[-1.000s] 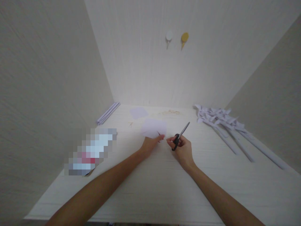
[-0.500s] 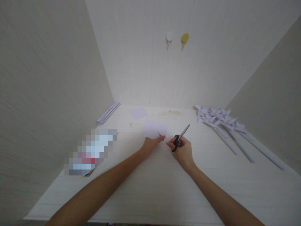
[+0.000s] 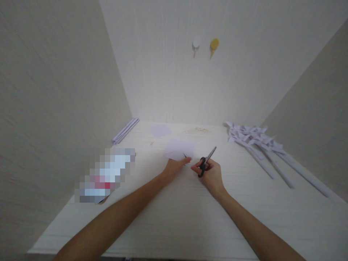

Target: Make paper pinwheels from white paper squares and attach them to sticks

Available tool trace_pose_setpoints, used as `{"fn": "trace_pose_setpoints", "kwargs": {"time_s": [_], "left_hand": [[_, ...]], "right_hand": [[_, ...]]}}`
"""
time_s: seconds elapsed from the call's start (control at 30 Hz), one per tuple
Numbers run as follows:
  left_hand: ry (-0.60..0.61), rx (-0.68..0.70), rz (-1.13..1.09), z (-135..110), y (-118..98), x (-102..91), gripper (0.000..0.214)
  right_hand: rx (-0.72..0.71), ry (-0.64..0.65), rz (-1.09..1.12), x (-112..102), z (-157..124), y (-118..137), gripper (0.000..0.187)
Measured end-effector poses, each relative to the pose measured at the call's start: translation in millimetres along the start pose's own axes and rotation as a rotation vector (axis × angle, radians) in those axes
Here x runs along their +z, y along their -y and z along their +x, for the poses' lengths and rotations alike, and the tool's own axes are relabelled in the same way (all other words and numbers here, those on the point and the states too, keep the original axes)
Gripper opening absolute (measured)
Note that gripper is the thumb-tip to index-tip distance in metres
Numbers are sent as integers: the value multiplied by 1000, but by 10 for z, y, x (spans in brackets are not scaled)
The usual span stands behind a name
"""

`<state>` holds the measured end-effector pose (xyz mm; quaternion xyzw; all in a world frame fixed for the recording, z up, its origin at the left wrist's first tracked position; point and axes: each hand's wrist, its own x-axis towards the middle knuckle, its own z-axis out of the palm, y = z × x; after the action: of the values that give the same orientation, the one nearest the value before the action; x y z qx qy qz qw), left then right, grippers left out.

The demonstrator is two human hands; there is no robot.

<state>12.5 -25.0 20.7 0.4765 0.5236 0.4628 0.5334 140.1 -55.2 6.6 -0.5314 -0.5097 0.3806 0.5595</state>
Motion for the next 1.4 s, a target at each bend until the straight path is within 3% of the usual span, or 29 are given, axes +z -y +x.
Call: {"fn": "trace_pose_setpoints", "kwargs": {"time_s": [0.93,1.4], "left_hand": [[16,36,39,-14,-8,1,22],[78,14,30,-51,-5,-14,27]], "right_hand": [[13,29,26,5,-1,32,20],[-10,-41,139,0,22,-13,23]]}}
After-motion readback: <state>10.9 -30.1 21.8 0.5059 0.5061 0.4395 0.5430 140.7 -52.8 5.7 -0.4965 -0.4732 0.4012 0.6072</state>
